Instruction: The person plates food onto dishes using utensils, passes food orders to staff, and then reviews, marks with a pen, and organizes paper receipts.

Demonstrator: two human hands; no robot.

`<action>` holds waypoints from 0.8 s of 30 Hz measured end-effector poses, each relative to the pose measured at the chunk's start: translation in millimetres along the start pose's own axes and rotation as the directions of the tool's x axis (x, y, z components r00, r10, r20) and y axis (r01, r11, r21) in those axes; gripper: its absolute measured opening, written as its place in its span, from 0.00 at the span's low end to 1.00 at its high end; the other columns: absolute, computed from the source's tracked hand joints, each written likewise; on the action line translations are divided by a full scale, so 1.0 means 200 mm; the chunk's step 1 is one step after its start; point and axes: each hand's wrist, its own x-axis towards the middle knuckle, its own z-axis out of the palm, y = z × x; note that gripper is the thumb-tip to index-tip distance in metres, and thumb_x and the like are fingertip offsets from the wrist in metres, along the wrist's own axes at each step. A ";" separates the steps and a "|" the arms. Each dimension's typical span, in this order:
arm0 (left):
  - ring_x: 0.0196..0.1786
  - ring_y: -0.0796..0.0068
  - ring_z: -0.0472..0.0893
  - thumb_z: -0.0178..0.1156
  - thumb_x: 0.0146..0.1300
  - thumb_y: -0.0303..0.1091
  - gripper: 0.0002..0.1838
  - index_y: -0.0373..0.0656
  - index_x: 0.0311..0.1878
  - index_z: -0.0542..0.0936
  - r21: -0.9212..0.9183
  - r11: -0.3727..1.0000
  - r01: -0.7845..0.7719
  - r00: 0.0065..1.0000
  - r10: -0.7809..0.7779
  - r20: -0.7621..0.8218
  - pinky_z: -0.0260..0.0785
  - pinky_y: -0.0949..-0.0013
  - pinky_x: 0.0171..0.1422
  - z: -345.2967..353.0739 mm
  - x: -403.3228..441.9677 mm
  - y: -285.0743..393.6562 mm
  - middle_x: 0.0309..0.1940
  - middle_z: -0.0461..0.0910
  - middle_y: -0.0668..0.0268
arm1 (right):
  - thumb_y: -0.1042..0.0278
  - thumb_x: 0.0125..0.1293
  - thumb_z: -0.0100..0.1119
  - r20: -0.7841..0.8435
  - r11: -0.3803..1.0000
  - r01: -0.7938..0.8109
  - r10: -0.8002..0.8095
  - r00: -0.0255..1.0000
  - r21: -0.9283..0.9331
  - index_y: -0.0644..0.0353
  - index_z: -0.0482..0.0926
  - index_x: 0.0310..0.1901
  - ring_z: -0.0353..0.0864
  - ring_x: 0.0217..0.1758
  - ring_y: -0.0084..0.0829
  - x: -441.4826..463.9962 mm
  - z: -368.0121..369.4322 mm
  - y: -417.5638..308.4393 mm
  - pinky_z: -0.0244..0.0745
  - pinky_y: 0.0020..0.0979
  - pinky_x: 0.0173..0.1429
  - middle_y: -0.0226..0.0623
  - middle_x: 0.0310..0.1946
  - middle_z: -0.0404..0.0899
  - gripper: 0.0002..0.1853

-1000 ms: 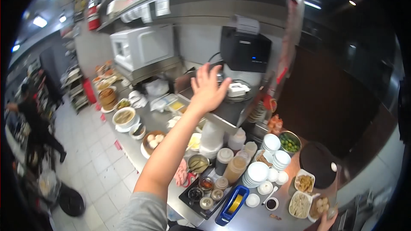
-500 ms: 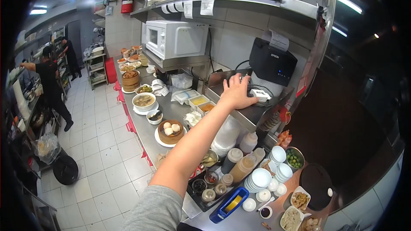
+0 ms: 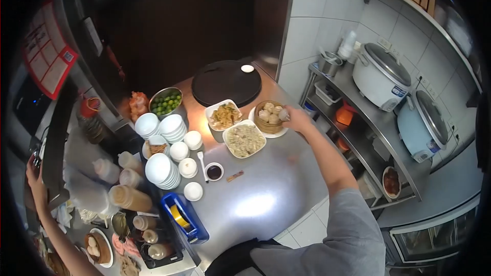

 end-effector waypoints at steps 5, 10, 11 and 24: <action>0.53 0.68 0.72 0.54 0.64 0.41 0.25 0.47 0.63 0.66 0.228 0.973 0.041 0.996 -0.059 0.070 0.61 0.68 0.60 -0.06 0.02 -0.07 0.55 0.70 0.60 | 0.63 0.43 0.65 0.084 0.990 -0.026 0.037 0.996 -0.137 0.51 0.68 0.57 0.80 0.45 0.43 0.10 0.06 -0.03 0.75 0.40 0.49 0.42 0.39 0.81 0.34; 0.53 0.69 0.70 0.53 0.64 0.41 0.25 0.46 0.63 0.66 0.124 0.991 -0.042 0.995 0.030 0.093 0.61 0.68 0.60 -0.07 0.00 -0.10 0.54 0.71 0.61 | 0.64 0.45 0.63 0.090 0.971 0.016 0.005 0.996 -0.238 0.53 0.71 0.51 0.80 0.46 0.42 0.18 0.11 -0.05 0.75 0.40 0.50 0.41 0.38 0.81 0.27; 0.54 0.69 0.70 0.53 0.64 0.41 0.25 0.46 0.63 0.65 0.149 0.988 -0.040 0.994 0.024 0.109 0.60 0.68 0.60 -0.08 -0.01 -0.07 0.55 0.71 0.61 | 0.64 0.46 0.63 0.090 0.966 0.011 0.012 0.996 -0.259 0.53 0.71 0.50 0.79 0.46 0.42 0.19 0.11 -0.07 0.75 0.40 0.50 0.40 0.38 0.81 0.26; 0.61 0.67 0.67 0.53 0.63 0.37 0.29 0.43 0.66 0.61 -0.013 0.998 -0.055 0.991 0.057 0.123 0.58 0.67 0.65 -0.08 -0.05 -0.02 0.61 0.66 0.59 | 0.67 0.48 0.61 0.001 0.924 -0.095 0.103 0.995 -0.370 0.53 0.73 0.48 0.81 0.45 0.43 0.33 0.12 0.04 0.77 0.39 0.46 0.44 0.39 0.80 0.22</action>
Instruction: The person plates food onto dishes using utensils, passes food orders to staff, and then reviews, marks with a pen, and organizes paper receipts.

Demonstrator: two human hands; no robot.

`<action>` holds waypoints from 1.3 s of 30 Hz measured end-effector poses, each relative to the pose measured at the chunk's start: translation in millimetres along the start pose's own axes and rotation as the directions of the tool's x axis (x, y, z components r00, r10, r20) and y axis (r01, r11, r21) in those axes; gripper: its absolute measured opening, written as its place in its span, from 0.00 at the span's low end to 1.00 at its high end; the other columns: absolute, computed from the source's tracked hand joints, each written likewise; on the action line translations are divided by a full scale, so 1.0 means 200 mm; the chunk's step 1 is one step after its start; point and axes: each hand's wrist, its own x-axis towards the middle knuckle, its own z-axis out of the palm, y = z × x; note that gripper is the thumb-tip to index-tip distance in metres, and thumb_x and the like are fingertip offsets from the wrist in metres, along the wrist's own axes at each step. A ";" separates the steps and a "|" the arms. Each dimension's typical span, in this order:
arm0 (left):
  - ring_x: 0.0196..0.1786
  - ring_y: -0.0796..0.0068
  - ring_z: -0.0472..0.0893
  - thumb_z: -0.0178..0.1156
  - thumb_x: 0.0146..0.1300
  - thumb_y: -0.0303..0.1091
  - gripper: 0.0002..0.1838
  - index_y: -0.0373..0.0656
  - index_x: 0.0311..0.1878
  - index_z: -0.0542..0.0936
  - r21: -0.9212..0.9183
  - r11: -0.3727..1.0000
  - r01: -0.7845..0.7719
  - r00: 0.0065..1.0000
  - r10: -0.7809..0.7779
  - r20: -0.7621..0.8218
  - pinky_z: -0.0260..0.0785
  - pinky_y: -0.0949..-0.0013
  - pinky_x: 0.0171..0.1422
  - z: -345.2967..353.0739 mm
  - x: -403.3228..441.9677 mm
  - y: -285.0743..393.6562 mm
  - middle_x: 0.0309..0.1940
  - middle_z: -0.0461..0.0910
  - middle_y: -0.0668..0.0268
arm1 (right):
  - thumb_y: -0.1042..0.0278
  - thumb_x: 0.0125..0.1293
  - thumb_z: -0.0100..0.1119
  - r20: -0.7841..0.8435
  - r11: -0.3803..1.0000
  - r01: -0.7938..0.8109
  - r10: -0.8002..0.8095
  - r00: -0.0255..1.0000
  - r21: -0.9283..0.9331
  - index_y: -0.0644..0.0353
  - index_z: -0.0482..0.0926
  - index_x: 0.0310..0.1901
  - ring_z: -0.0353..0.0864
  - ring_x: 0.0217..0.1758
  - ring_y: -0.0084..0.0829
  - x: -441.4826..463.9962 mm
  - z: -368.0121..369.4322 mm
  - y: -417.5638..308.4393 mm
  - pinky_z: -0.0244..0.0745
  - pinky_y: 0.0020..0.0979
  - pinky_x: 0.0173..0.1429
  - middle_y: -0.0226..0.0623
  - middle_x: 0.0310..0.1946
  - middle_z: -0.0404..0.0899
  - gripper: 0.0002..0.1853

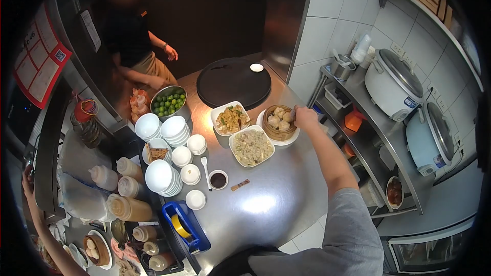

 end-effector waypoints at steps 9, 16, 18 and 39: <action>0.60 0.64 0.68 0.53 0.62 0.40 0.28 0.45 0.65 0.63 0.097 0.995 0.011 1.000 -0.009 -0.024 0.58 0.65 0.64 0.00 0.02 0.01 0.60 0.66 0.58 | 0.68 0.51 0.59 0.045 0.997 -0.009 0.005 0.999 0.076 0.52 0.75 0.47 0.81 0.45 0.44 -0.17 -0.03 0.08 0.77 0.39 0.48 0.44 0.40 0.80 0.18; 0.58 0.60 0.69 0.53 0.62 0.44 0.25 0.48 0.61 0.68 0.237 0.971 0.038 0.999 -0.030 -0.037 0.59 0.62 0.63 0.01 0.01 0.14 0.56 0.69 0.56 | 0.67 0.47 0.60 -0.016 0.994 0.056 -0.054 0.998 0.098 0.53 0.76 0.42 0.81 0.41 0.41 -0.27 0.03 0.07 0.76 0.40 0.45 0.40 0.34 0.81 0.17; 0.58 0.60 0.69 0.53 0.62 0.45 0.24 0.49 0.60 0.68 0.234 0.971 0.050 0.998 -0.043 -0.036 0.59 0.62 0.63 0.01 0.02 0.10 0.56 0.69 0.56 | 0.67 0.47 0.60 -0.026 0.995 0.011 -0.009 1.000 0.100 0.53 0.76 0.43 0.81 0.41 0.41 -0.24 0.00 0.08 0.76 0.40 0.45 0.40 0.33 0.82 0.17; 0.56 0.61 0.72 0.58 0.61 0.47 0.23 0.45 0.56 0.72 0.143 0.980 0.137 0.982 -0.116 -0.147 0.62 0.63 0.60 0.07 -0.01 0.31 0.50 0.71 0.56 | 0.66 0.51 0.60 -0.060 0.998 0.047 -0.049 0.997 -0.038 0.54 0.75 0.47 0.81 0.42 0.43 -0.05 -0.05 0.00 0.78 0.40 0.44 0.43 0.37 0.81 0.18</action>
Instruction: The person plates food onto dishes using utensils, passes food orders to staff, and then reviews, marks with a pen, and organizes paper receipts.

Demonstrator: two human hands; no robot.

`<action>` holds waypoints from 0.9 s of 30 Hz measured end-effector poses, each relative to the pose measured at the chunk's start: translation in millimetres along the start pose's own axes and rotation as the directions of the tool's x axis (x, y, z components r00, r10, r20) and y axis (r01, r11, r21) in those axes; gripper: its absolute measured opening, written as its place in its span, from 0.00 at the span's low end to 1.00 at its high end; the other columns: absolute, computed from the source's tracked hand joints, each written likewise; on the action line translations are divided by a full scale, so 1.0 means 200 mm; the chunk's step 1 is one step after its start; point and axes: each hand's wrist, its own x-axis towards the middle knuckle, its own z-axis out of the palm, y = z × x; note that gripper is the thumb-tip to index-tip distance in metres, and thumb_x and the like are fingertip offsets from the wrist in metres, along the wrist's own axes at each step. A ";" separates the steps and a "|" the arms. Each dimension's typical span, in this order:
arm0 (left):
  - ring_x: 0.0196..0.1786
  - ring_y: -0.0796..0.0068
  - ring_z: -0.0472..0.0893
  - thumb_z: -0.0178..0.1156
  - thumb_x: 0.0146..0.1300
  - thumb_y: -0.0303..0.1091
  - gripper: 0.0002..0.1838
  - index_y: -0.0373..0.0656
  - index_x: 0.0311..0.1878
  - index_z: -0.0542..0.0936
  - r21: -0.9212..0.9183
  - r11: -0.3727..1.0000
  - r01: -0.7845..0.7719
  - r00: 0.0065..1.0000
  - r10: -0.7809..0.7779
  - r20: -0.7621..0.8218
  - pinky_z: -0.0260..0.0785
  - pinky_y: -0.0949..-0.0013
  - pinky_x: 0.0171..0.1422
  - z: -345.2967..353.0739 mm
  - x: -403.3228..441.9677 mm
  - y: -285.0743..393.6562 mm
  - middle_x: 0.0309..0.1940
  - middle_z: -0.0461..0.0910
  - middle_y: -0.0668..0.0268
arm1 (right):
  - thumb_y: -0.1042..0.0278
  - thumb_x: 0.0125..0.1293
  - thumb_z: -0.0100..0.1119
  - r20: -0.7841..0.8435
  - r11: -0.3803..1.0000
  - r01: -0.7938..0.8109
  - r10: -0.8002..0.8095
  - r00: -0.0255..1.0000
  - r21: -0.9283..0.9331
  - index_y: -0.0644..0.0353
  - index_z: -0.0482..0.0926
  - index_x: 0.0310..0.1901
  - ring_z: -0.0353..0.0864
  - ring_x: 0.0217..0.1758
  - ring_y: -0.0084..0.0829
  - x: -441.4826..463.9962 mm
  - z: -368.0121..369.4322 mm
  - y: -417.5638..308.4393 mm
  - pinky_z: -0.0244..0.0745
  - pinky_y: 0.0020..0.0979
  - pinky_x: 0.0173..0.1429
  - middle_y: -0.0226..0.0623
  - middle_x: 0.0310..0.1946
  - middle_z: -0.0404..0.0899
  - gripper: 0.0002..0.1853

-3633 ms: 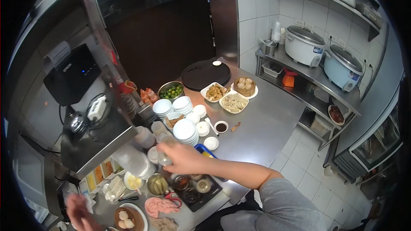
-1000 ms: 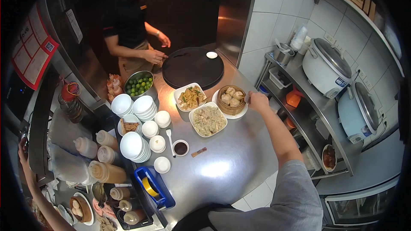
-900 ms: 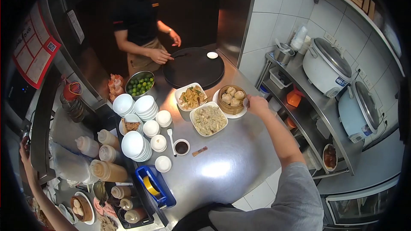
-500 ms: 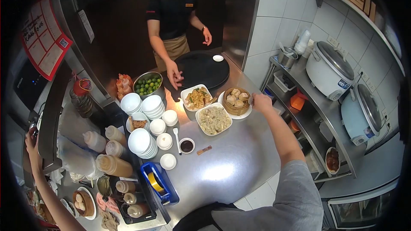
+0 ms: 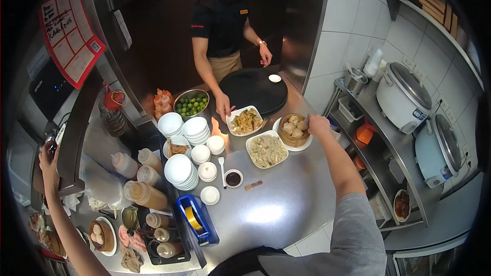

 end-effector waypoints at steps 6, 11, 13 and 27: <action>0.54 0.66 0.74 0.61 0.59 0.45 0.25 0.40 0.55 0.74 -0.113 0.992 0.053 0.994 -0.063 -0.088 0.64 0.68 0.59 -0.02 -0.06 0.19 0.52 0.73 0.57 | 0.62 0.48 0.64 0.005 0.979 -0.009 0.008 1.000 0.204 0.53 0.72 0.51 0.81 0.43 0.44 -0.03 -0.23 -0.14 0.75 0.42 0.47 0.44 0.38 0.81 0.26; 0.52 0.59 0.75 0.52 0.62 0.57 0.28 0.40 0.50 0.78 -0.128 0.989 0.077 0.974 -0.102 -0.202 0.64 0.64 0.59 -0.08 -0.08 0.31 0.48 0.76 0.51 | 0.72 0.39 0.70 -0.254 0.421 0.359 -0.285 0.924 0.833 0.67 0.64 0.60 0.77 0.49 0.37 0.12 -0.16 -0.31 0.72 0.33 0.51 0.45 0.45 0.77 0.41; 0.57 0.52 0.70 0.48 0.61 0.61 0.30 0.44 0.52 0.77 -0.101 0.975 0.200 0.965 -0.214 -0.152 0.60 0.58 0.62 -0.09 -0.07 0.32 0.51 0.73 0.52 | 0.78 0.42 0.67 -0.160 0.214 0.283 -0.459 0.874 0.935 0.65 0.61 0.62 0.76 0.50 0.32 -0.14 -0.53 -0.57 0.71 0.30 0.53 0.41 0.46 0.75 0.41; 0.62 0.52 0.62 0.47 0.60 0.62 0.30 0.47 0.54 0.73 0.014 0.964 0.265 0.951 -0.259 -0.171 0.52 0.51 0.64 -0.08 -0.16 0.46 0.56 0.66 0.53 | 0.76 0.51 0.65 -0.610 -0.681 -0.067 -0.690 0.389 0.729 0.59 0.63 0.57 0.75 0.55 0.36 -1.20 -1.04 -2.01 0.70 0.36 0.59 0.42 0.50 0.74 0.31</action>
